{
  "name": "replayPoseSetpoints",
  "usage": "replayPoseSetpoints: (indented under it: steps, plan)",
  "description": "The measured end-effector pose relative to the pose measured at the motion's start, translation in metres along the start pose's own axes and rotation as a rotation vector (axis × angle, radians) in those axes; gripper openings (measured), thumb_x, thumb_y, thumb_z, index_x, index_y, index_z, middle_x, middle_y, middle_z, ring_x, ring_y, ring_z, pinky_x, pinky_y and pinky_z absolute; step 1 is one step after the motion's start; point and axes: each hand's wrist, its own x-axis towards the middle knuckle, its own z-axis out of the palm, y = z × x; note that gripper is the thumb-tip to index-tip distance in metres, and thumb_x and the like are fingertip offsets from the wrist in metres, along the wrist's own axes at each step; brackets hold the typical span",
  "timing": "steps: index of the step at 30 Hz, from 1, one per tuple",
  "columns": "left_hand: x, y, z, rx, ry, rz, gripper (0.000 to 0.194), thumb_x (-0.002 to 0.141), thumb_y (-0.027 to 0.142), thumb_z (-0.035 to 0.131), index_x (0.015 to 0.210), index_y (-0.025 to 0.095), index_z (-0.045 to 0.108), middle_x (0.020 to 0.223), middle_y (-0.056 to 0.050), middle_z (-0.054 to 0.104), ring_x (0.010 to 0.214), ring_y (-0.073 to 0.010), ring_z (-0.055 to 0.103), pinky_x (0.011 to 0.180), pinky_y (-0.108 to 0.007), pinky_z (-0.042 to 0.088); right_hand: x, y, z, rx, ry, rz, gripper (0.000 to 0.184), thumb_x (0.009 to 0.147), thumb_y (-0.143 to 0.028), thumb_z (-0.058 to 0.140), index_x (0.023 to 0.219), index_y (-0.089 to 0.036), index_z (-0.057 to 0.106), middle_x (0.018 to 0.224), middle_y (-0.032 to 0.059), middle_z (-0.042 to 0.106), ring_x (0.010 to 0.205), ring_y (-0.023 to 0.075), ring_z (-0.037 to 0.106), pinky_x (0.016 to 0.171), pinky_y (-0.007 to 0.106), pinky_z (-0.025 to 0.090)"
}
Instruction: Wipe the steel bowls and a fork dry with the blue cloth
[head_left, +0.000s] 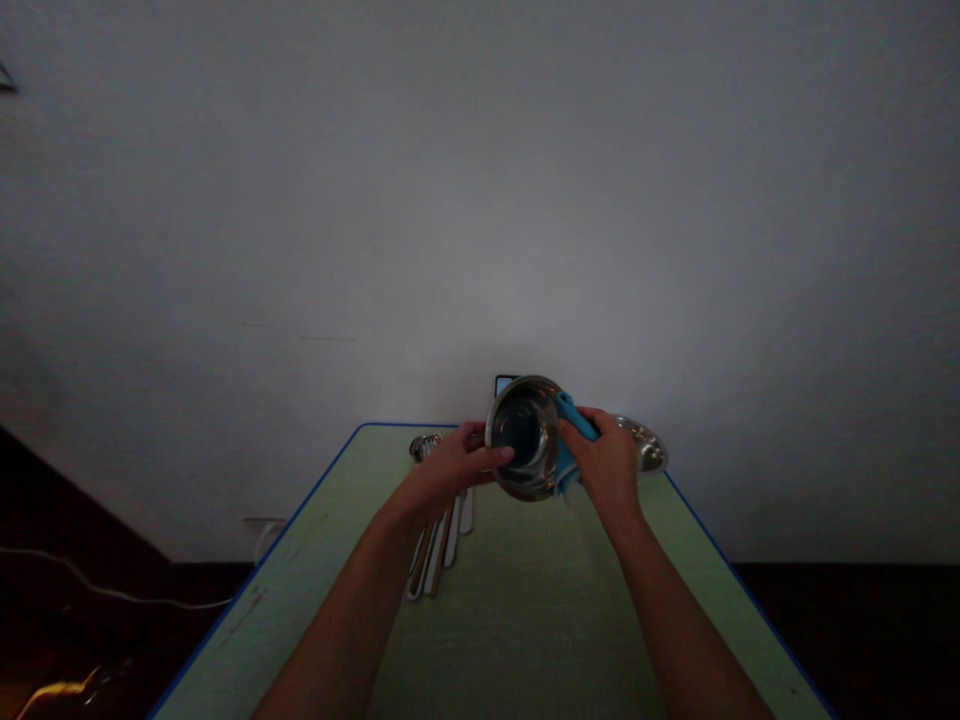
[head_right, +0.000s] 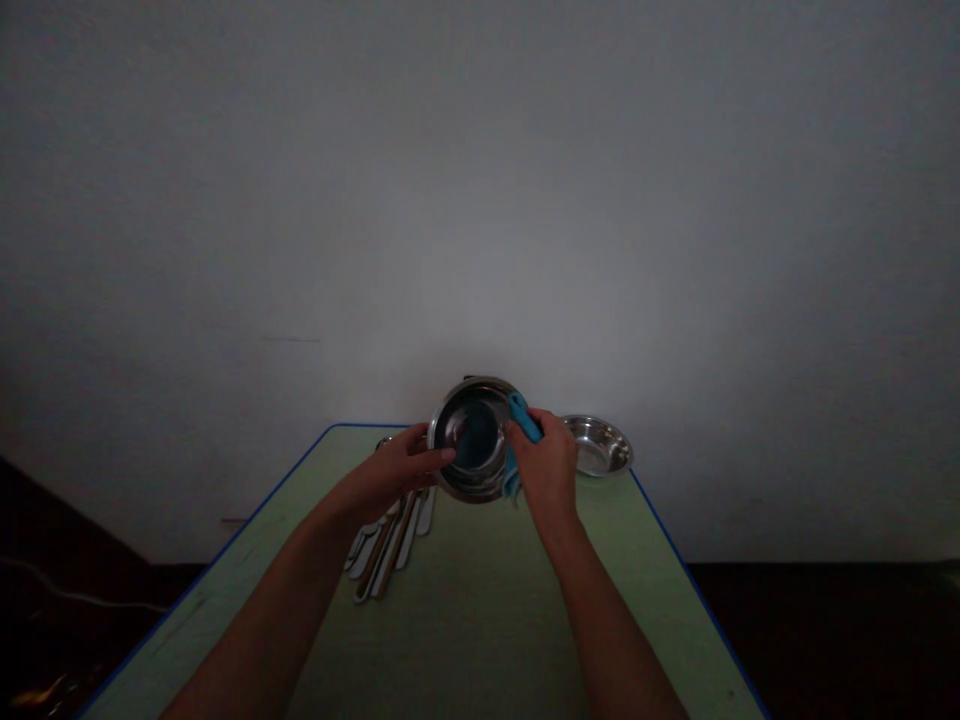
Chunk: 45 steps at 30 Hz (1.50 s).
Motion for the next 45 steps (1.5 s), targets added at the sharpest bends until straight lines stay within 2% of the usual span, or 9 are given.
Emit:
replayPoseSetpoints:
  steps: [5,9,15,21,30,39,45]
  plan:
    - [-0.007,0.006,0.007,0.072,-0.040,0.055,0.053,0.065,0.029,0.078,0.112,0.014,0.058,0.124,-0.019,0.060,0.110,-0.0320,0.058,0.082,-0.038,0.048,-0.004,-0.005,0.002,-0.068,-0.024,-0.070,0.034,0.075,-0.032,0.058,0.102,-0.013,0.068,0.100,0.0141,0.069,0.093,0.0276,0.061,0.086,0.041,0.043]
    - [-0.009,0.007,0.008,0.093,-0.123,0.139,0.055,0.069,0.028,0.075,0.120,0.015,0.057,0.132,-0.017,0.055,0.120,-0.0322,0.050,0.094,-0.040,0.043,-0.008,-0.008,0.003,-0.107,-0.048,-0.121,0.035,0.078,-0.029,0.054,0.105,-0.012,0.067,0.101,0.0151,0.068,0.096,0.0280,0.061,0.088,0.042,0.043]
    - [-0.012,0.013,0.014,0.125,-0.153,0.199,0.047,0.069,0.024,0.074,0.114,0.017,0.064,0.122,-0.013,0.064,0.120,-0.0309,0.051,0.100,-0.042,0.039,-0.009,-0.011,0.003,-0.161,-0.065,-0.186,0.034,0.080,-0.025,0.049,0.107,-0.014,0.067,0.101,0.0150,0.067,0.097,0.0288,0.059,0.090,0.046,0.042]
    - [-0.015,0.022,0.019,0.144,-0.155,0.233,0.044,0.066,0.021,0.073,0.110,0.018,0.067,0.119,-0.010,0.065,0.113,-0.0295,0.057,0.097,-0.040,0.041,-0.010,-0.014,0.003,-0.173,-0.087,-0.237,0.035,0.081,-0.022,0.046,0.107,-0.015,0.067,0.100,0.0144,0.066,0.096,0.0280,0.059,0.091,0.046,0.042]
    - [-0.015,0.025,0.020,0.141,-0.153,0.199,0.040,0.066,0.019,0.073,0.106,0.018,0.070,0.113,-0.009,0.069,0.116,-0.0313,0.055,0.098,-0.042,0.040,-0.011,-0.015,0.003,-0.158,-0.110,-0.288,0.035,0.083,-0.021,0.043,0.109,-0.016,0.067,0.100,0.0135,0.065,0.095,0.0265,0.059,0.088,0.043,0.044]
    - [-0.016,0.026,0.019,0.160,-0.161,0.192,0.034,0.066,0.020,0.072,0.100,0.020,0.072,0.105,-0.006,0.072,0.118,-0.0308,0.053,0.095,-0.040,0.043,-0.010,-0.013,0.003,-0.135,-0.135,-0.339,0.034,0.084,-0.020,0.043,0.110,-0.017,0.065,0.103,0.0129,0.064,0.098,0.0253,0.057,0.090,0.042,0.045]
    - [-0.013,0.023,0.016,0.197,-0.168,0.184,0.033,0.067,0.024,0.072,0.100,0.021,0.073,0.101,-0.006,0.073,0.112,-0.0313,0.057,0.093,-0.040,0.044,-0.008,-0.010,0.004,-0.121,-0.194,-0.375,0.034,0.085,-0.020,0.044,0.113,-0.015,0.064,0.106,0.0131,0.063,0.100,0.0248,0.058,0.092,0.041,0.045]
